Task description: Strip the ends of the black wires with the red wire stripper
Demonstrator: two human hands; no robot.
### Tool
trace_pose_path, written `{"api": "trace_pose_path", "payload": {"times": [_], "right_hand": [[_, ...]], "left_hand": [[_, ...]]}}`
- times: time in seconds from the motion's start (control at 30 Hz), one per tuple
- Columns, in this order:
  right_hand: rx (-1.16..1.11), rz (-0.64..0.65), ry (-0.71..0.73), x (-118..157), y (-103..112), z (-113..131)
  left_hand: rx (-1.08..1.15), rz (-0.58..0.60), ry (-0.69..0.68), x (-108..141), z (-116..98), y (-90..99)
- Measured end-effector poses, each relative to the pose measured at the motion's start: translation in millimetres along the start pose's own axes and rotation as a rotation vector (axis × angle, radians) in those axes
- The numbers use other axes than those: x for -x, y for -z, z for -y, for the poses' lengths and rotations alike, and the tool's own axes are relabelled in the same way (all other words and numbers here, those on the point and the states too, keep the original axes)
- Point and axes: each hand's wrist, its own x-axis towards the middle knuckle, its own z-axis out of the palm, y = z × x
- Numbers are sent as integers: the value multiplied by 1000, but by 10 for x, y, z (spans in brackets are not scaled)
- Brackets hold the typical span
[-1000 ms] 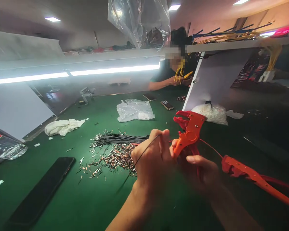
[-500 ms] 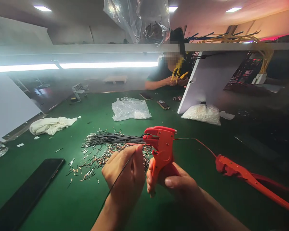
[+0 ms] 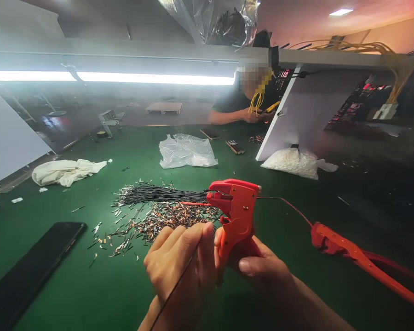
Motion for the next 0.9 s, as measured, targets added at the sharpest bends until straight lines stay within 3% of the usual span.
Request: {"api": "trace_pose_path", "payload": {"times": [0.3,0.9], "right_hand": [[44,-18,-4,5,-36,14],[118,-128,28,11,-21,-89]], "left_hand": [[32,33,28,40,-42,-8],[-9,53,-63,44,-7,-1]]}}
